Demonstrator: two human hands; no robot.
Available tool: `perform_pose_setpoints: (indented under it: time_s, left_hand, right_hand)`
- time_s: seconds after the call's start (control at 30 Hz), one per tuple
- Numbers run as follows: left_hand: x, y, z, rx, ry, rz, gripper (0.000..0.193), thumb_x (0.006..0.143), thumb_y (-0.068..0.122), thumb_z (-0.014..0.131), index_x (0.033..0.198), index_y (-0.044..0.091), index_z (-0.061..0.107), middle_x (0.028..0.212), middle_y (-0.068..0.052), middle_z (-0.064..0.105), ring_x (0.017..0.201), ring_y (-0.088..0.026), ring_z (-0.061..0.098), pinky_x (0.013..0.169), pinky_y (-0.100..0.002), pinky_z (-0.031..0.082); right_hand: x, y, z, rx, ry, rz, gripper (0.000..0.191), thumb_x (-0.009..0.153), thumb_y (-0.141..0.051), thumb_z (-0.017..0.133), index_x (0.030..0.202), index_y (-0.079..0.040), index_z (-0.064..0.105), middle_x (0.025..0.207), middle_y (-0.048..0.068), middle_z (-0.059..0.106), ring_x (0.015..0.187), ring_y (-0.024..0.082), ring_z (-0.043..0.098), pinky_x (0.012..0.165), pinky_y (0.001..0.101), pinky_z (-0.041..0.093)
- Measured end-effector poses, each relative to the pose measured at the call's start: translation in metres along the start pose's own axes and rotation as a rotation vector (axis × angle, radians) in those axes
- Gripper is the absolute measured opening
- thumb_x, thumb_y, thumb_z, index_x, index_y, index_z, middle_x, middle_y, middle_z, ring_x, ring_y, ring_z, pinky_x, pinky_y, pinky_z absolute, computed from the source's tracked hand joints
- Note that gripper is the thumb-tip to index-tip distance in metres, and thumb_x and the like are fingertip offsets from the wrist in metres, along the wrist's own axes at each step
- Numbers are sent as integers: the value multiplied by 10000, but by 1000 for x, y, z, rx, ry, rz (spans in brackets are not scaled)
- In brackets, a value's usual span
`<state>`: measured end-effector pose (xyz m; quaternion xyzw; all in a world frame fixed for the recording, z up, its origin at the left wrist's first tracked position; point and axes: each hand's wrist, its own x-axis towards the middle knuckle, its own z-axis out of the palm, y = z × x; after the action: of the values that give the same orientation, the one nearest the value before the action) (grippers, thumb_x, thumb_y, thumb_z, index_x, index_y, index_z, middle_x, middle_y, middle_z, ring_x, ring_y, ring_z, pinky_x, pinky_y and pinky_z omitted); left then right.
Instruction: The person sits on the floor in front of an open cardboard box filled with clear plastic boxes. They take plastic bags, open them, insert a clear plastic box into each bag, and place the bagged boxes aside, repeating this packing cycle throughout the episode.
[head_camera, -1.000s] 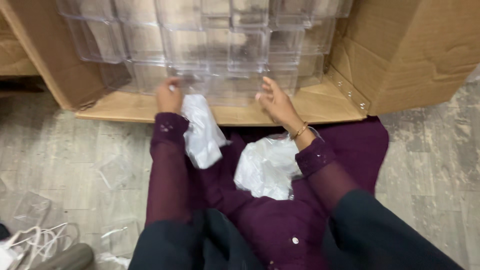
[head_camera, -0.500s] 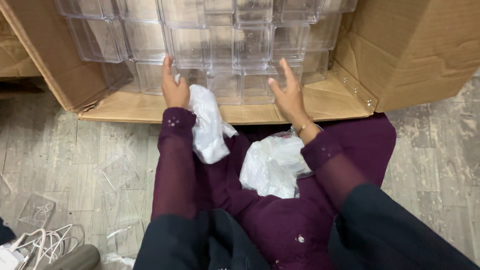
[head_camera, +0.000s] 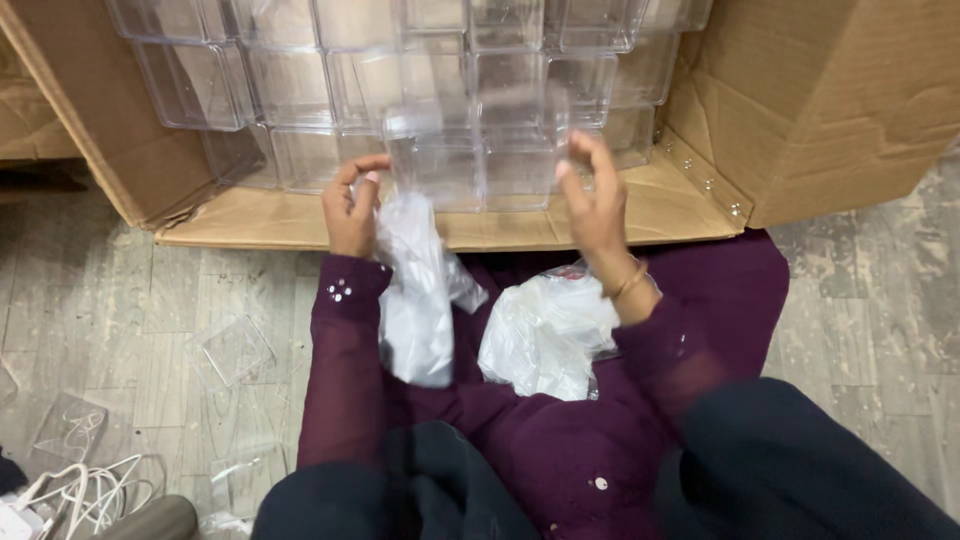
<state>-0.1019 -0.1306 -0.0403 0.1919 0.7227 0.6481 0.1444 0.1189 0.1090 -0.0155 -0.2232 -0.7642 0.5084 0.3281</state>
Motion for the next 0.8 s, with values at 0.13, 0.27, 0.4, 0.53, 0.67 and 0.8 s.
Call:
perform_pose_setpoints:
  time_s: [0.13, 0.27, 0.4, 0.53, 0.67, 0.8]
  left_hand:
    - [-3, -10, 10, 357, -122, 125, 379, 989, 364, 676, 1097, 1, 698, 1059, -101, 734, 1011, -270, 697, 904, -398, 542]
    - [9, -19, 7, 397, -278, 115, 618, 912, 465, 727, 1246, -48, 638, 1172, -185, 726, 1129, -292, 697, 974, -383, 504]
    - [12, -17, 5, 509, -417, 68, 677, 891, 456, 750, 1304, -68, 634, 1290, -230, 683, 1209, -295, 652, 1031, -374, 465]
    - [10, -7, 5, 485, -430, -68, 678, 855, 450, 738, 1313, -39, 641, 1231, -225, 727, 1164, -262, 707, 1016, -355, 496]
    - [13, -3, 3, 507, -499, -48, 667, 833, 412, 772, 1293, -53, 643, 1277, -229, 694, 1185, -273, 693, 1016, -359, 491]
    - [17, -9, 3, 535, -504, 31, 693, 817, 384, 815, 1310, -66, 631, 1286, -243, 674, 1224, -306, 651, 1039, -373, 469]
  right_hand:
    - [-29, 11, 0, -254, -28, 10, 428, 958, -163, 717, 1332, 4, 593, 1314, 156, 679, 1264, 251, 646, 1058, 375, 524]
    - [-15, 34, -4, -134, -105, 164, 642, 898, -161, 750, 1440, 33, 465, 1357, 180, 583, 1270, 224, 573, 997, 347, 511]
    - [-6, 47, -10, 112, -257, 372, 617, 909, -186, 734, 1435, 0, 471, 1316, 89, 640, 1204, 145, 621, 951, 295, 553]
    - [-9, 47, -12, 51, -314, 283, 459, 942, -172, 721, 1335, 27, 591, 1197, 52, 714, 1072, 95, 662, 931, 252, 544]
    - [-6, 45, -17, -264, -338, 386, 391, 1030, -201, 778, 1144, 145, 636, 959, 194, 667, 858, 127, 551, 811, 330, 513]
    - [-3, 47, -20, -54, -354, 327, 498, 958, -191, 751, 1364, 59, 609, 1069, 44, 659, 961, 120, 558, 852, 285, 499]
